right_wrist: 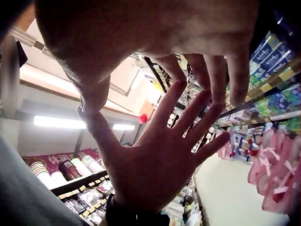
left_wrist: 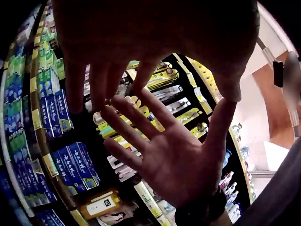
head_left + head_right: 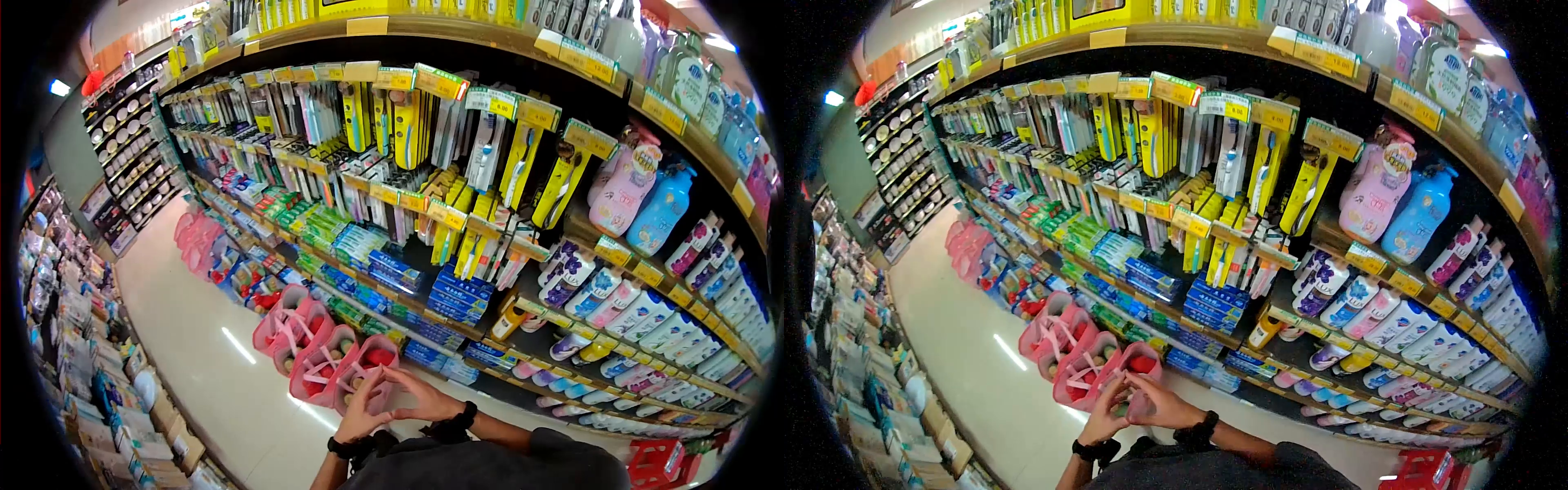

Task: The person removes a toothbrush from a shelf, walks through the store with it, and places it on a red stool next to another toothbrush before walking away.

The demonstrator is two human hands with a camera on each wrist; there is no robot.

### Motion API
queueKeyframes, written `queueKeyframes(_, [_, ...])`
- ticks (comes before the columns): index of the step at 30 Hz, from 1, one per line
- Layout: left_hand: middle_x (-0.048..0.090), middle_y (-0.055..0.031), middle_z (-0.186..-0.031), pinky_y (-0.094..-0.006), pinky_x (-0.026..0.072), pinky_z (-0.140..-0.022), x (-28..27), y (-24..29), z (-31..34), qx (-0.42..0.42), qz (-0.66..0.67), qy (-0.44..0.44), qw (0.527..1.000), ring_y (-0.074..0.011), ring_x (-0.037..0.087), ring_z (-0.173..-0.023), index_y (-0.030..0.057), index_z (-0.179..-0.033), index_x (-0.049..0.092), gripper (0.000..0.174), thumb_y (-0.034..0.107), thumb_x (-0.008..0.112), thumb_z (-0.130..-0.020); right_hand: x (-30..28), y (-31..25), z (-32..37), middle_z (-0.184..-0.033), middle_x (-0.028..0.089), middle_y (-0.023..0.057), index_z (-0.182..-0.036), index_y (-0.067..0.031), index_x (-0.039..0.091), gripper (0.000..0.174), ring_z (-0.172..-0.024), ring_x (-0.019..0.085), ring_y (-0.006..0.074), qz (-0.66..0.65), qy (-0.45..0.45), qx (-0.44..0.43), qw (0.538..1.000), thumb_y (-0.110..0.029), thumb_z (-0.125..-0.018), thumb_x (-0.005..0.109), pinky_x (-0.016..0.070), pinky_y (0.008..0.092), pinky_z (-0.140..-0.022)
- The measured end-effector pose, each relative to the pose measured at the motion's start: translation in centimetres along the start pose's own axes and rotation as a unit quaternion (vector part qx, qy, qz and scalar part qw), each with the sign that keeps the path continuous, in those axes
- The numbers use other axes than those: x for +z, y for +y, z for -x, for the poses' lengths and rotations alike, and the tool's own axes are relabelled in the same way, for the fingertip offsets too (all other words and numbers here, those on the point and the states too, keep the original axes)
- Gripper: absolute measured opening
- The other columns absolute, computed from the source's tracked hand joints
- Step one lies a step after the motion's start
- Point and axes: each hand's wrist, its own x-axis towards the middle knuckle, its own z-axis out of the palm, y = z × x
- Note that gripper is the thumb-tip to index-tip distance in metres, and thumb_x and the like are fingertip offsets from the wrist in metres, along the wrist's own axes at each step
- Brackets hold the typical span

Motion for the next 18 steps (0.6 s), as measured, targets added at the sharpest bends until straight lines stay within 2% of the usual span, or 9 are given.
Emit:
queueKeyframes(1, [0.04,-0.0105,-0.155,-0.0435,0.0388,-0.112,-0.8,0.3,-0.4,-0.002,-0.013,-0.004,1.0,-0.0264,0.04,-0.141,0.0129,-0.158,0.027,0.107,0.035,0.087,-0.073,0.2,0.6,-0.7,-0.156,0.031,0.0212,-0.156,-0.0019,0.023,0.104,-0.144,0.035,0.0323,0.037,0.016,-0.028,0.999,-0.06,-0.085,0.071,0.0314,0.0419,-0.116])
queueKeyframes(4, [0.043,-0.0102,-0.152,-0.0417,0.043,-0.106,-2.9,1.0,-1.5,0.025,-0.041,0.001,0.999,-0.0252,0.046,-0.134,0.0136,-0.157,0.031,0.106,0.04,0.087,-0.072,0.7,0.2,-2.7,-0.157,0.03,0.0216,-0.157,-0.0023,0.022,0.103,-0.146,0.032,0.0327,0.071,0.026,-0.021,0.997,-0.059,-0.086,0.071,0.0303,0.0414,-0.117])
queueKeyframes(5, [0.045,-0.01,-0.151,-0.0415,0.0441,-0.105,-3.6,1.0,-2.0,0.023,-0.015,-0.013,1.0,-0.025,0.049,-0.133,0.0134,-0.157,0.032,0.107,0.042,0.088,-0.07,0.9,-0.3,-3.0,-0.157,0.03,0.0219,-0.157,-0.0016,0.021,0.102,-0.146,0.031,0.0332,0.073,0.026,-0.01,0.997,-0.059,-0.087,0.069,0.0297,0.0416,-0.117])
queueKeyframes(8, [0.046,-0.0098,-0.15,-0.041,0.0445,-0.104,-5.5,0.0,-2.5,0.018,-0.015,-0.028,0.999,-0.025,0.05,-0.132,0.0131,-0.156,0.033,0.107,0.042,0.088,-0.07,1.9,0.9,-4.1,-0.156,0.03,0.0224,-0.157,-0.0012,0.021,0.101,-0.146,0.032,0.0337,0.093,0.038,-0.007,0.995,-0.058,-0.088,0.069,0.0305,0.042,-0.117])
queueKeyframes(12, [0.049,-0.0094,-0.147,-0.0388,0.0469,-0.101,-7.8,0.0,-3.0,-0.007,-0.003,-0.063,0.998,-0.0237,0.052,-0.13,0.0122,-0.155,0.035,0.101,0.037,0.087,-0.072,3.3,1.5,-5.4,-0.156,0.03,0.0228,-0.156,-0.0011,0.02,0.099,-0.144,0.034,0.0343,0.085,0.052,0.024,0.995,-0.055,-0.089,0.069,0.0325,0.0416,-0.116])
queueKeyframes(14, [0.049,-0.0094,-0.147,-0.0382,0.0476,-0.099,-8.7,0.5,-3.2,0.012,-0.022,-0.07,0.997,-0.0235,0.053,-0.13,0.0111,-0.155,0.036,0.099,0.036,0.086,-0.073,3.9,0.9,-6.0,-0.156,0.03,0.0227,-0.156,-0.0009,0.021,0.098,-0.144,0.035,0.0346,0.083,0.057,0.042,0.994,-0.053,-0.089,0.07,0.0334,0.0412,-0.115])
queueKeyframes(18, [0.051,-0.0091,-0.146,-0.0375,0.0482,-0.098,-10.6,-0.4,-3.6,0.02,-0.008,-0.097,0.995,-0.0232,0.054,-0.129,0.0096,-0.154,0.036,0.097,0.031,0.086,-0.074,5.2,2.0,-6.8,-0.151,0.037,0.0167,-0.158,-0.0076,0.022,0.091,-0.137,0.046,0.0295,0.127,0.088,0.017,0.988,-0.046,-0.091,0.071,0.0418,0.0433,-0.11])
